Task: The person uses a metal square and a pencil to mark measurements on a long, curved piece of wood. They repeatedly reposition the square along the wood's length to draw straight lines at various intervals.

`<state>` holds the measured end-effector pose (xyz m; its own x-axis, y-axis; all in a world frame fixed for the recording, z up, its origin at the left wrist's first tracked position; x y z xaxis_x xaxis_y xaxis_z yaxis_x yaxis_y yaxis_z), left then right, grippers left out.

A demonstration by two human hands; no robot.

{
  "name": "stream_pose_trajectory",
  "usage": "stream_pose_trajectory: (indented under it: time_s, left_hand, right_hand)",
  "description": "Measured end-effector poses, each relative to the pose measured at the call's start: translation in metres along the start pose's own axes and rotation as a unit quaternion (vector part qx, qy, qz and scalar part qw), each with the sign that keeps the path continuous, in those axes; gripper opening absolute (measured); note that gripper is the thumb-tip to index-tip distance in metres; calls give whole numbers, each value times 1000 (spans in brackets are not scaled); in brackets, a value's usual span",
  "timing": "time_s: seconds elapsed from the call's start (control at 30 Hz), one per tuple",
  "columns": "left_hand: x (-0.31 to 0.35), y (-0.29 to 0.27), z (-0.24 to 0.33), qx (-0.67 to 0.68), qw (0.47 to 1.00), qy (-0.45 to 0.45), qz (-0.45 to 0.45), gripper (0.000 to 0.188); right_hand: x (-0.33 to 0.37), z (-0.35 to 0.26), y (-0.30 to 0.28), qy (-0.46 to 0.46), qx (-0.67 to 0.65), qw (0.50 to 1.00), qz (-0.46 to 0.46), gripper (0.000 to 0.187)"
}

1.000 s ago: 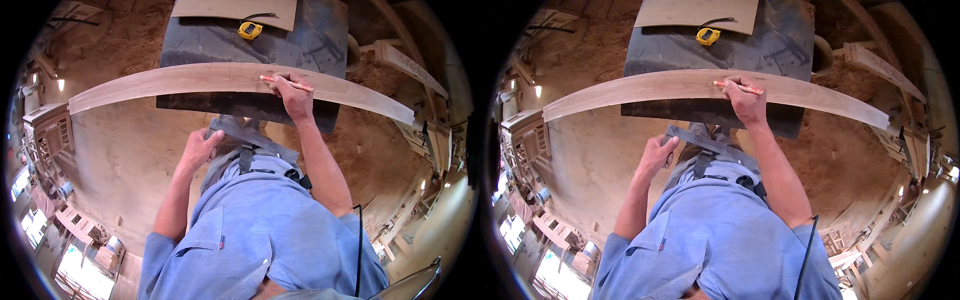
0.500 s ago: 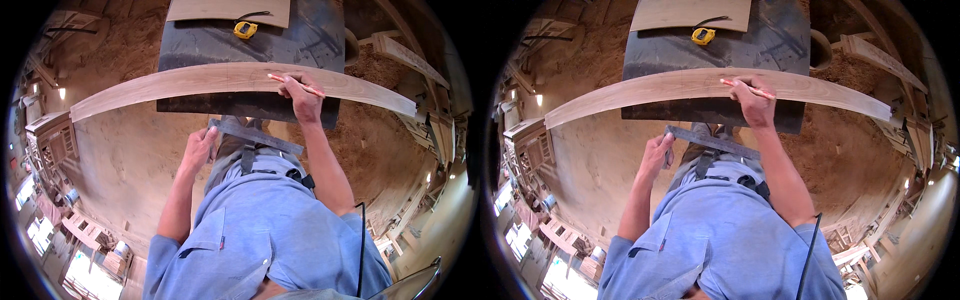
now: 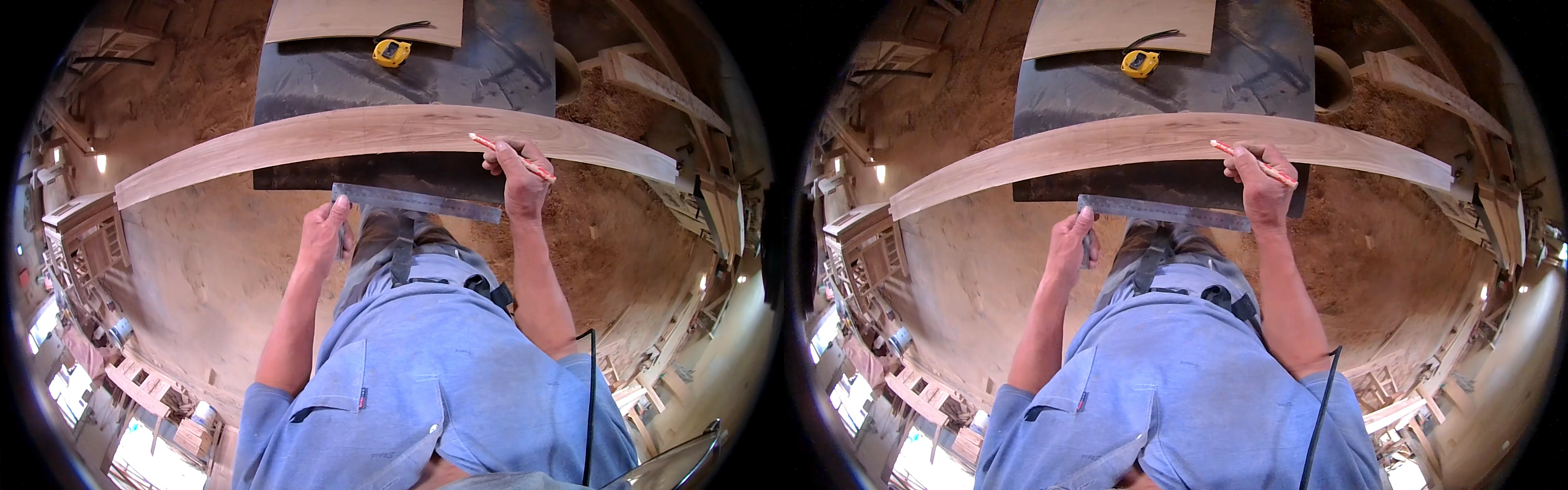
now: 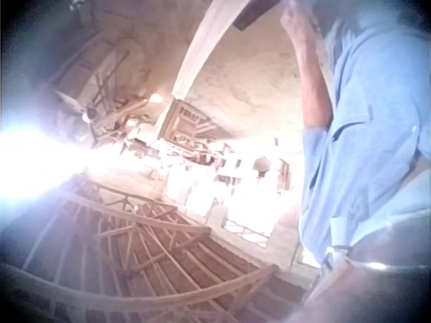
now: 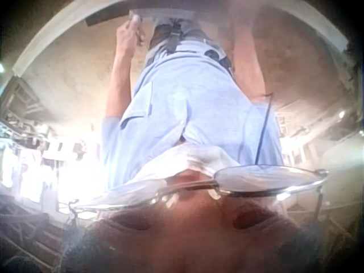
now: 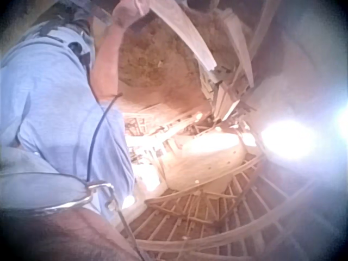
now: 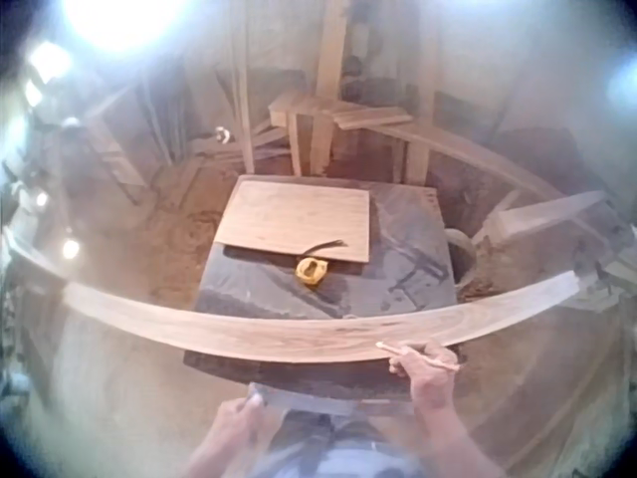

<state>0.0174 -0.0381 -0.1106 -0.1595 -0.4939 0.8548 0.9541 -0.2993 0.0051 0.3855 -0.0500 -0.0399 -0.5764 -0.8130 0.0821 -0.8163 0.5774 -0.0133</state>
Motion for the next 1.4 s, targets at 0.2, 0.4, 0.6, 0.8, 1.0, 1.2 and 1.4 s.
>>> stream_pose_trajectory:
  time_s: [0.2, 0.4, 0.6, 0.8, 1.0, 1.2, 1.4]
  left_hand:
    - [0, -1, -4, -1, 1000, -9, 5, 56]
    - [0, 7, -7, -11, 1000, -13, 2, 54]
    - [2, 12, -7, -8, 1000, -17, 2, 53]
    - [-1, 8, -13, 4, 1000, -18, 5, 55]
    - [4, 2, 6, 36, 999, -7, 19, 54]
    - [-10, -24, 27, 90, 995, 26, 43, 49]
    - [-6, -68, 39, 98, 991, 35, 82, 50]
  right_hand:
    - [5, -1, 23, -5, -7, 999, -38, 16]
    - [-4, 10, 76, -24, 29, 990, -134, 15]
    - [-13, 13, 98, -49, 44, 988, -142, 14]
    - [-16, 7, 104, -78, 61, 984, -148, 15]
    - [-13, -13, 65, -93, 127, 983, -95, 20]
    - [1, -24, 29, -194, 209, 956, -63, 19]
    - [20, -37, 39, -257, 258, 927, -89, 40]
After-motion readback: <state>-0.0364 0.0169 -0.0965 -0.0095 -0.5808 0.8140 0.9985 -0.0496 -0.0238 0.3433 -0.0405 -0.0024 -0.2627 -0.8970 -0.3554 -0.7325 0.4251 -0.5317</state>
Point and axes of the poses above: each hand's wrist, its own x-axis away from the middle knuckle, its own y-axis out of the palm, z = x × y, the point moved 10 cm from there along -x, towards the middle knuckle, and after that the axes turned 10 degrees about -y, right-handed, at the moved point
